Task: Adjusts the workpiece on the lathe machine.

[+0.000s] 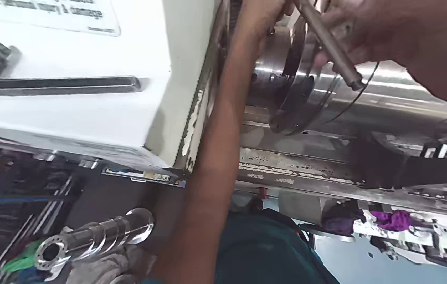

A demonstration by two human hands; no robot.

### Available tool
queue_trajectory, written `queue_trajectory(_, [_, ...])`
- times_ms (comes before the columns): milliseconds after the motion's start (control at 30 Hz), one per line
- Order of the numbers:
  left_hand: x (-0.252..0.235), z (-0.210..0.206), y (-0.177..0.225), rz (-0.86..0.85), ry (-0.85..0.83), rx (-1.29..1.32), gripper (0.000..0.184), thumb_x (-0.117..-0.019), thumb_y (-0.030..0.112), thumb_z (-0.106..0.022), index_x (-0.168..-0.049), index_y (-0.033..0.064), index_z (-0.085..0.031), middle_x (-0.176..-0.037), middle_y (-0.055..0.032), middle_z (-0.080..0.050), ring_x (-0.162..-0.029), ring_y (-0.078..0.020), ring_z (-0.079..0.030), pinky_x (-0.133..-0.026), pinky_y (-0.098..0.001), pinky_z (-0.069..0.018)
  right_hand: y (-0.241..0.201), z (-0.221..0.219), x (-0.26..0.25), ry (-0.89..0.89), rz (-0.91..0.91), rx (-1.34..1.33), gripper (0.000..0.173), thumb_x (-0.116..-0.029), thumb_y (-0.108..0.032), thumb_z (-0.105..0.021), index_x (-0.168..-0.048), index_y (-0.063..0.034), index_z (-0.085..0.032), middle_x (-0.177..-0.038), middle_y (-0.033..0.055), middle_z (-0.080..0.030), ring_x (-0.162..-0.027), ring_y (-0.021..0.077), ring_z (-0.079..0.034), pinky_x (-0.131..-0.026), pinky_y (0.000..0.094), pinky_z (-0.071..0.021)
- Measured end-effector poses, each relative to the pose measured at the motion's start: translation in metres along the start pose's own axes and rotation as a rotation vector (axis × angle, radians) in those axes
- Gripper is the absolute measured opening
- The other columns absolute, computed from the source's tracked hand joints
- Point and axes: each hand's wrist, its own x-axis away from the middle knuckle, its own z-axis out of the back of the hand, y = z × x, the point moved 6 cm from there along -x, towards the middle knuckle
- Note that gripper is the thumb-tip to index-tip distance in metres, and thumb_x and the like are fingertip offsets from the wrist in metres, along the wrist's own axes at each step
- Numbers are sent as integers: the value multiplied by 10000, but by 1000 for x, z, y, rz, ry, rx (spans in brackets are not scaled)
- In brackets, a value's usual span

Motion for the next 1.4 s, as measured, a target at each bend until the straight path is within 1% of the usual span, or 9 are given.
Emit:
queue_trajectory(167, [-7, -2, 3, -3, 57, 100, 230, -881, -171, -636, -710, -39, -555, -590, -81, -548, -516, -118, -542, -524, -224, -509, -9, -5, -1, 91, 16, 513, 316, -917, -359, -683, -1171, -175, -647, -951, -32, -614, -656, 24, -602, -588, 260, -561])
queue_trajectory(267, [-14, 0, 0, -6, 84, 147, 176, -852, -135, -717, -743, -79, -591, -615, -125, -600, -525, -134, -576, -531, -238, -528, -9, -1, -3, 141, 54, 629, 324, -947, -326, -582, -1208, -153, -667, -1050, 64, -664, -720, 138, -631, -661, 417, -554])
queue_trajectory(367, [-17, 3, -5, 36, 119, 167, 262, -843, -61, -780, -1007, -115, -583, -773, -166, -621, -643, -170, -631, -637, -271, -583, -20, -8, 1, 185, 93, 735, 335, -968, -284, -535, -1208, -103, -683, -1049, 169, -683, -784, 300, -646, -684, 576, -507])
queue_trajectory(467, [-14, 3, -4, 64, 141, 217, 393, -849, -54, -782, -1153, -110, -539, -827, -168, -605, -640, -163, -610, -611, -257, -572, -27, -23, 10, 258, 48, 882, 334, -1040, -215, -454, -1246, -77, -677, -1152, 302, -659, -1058, 538, -622, -765, 760, -438])
queue_trajectory(600, [-11, 6, -4, 54, 165, 262, 479, -844, -57, -787, -1239, -114, -522, -922, -200, -610, -715, -185, -643, -670, -278, -602, -12, -20, 8, 347, 132, 1037, 410, -1097, -251, -328, -1306, -27, -600, -1167, 343, -620, -1053, 602, -599, -734, 770, -432])
queue_trajectory(800, [-8, 11, -16, -59, 220, 324, 608, -806, -58, -811, -1300, -68, -456, -1042, -218, -627, -893, -236, -663, -780, -364, -607, 36, 49, -29, 508, 36, 1057, 589, -1097, -461, -210, -1099, 26, -542, -1036, 348, -625, -995, 587, -615, -691, 749, -420])
queue_trajectory(1067, [-3, 15, -18, -174, 235, 449, 544, -810, -128, -772, -1232, -63, -434, -946, -237, -646, -833, -287, -696, -769, -418, -624, 45, 75, -56, 582, -28, 858, 484, -1029, -363, -321, -1046, -37, -678, -1019, 241, -689, -1011, 421, -660, -817, 663, -444])
queue_trajectory(1300, [2, 16, -12, -244, 234, 307, 504, -817, -81, -783, -1193, -10, -456, -989, -149, -614, -863, -206, -660, -779, -363, -605, 15, 53, -48, 474, -215, 991, 586, -1097, -452, -271, -1136, 17, -620, -1162, 330, -646, -1155, 551, -602, -849, 745, -425])
queue_trajectory(1400, [5, 16, -10, -263, 241, 293, 491, -808, -81, -784, -1168, 4, -461, -987, -136, -632, -875, -189, -663, -788, -341, -596, 11, 45, -49, 423, -142, 919, 640, -1067, -567, -332, -1105, -6, -637, -1068, 291, -668, -1055, 517, -645, -801, 724, -457])
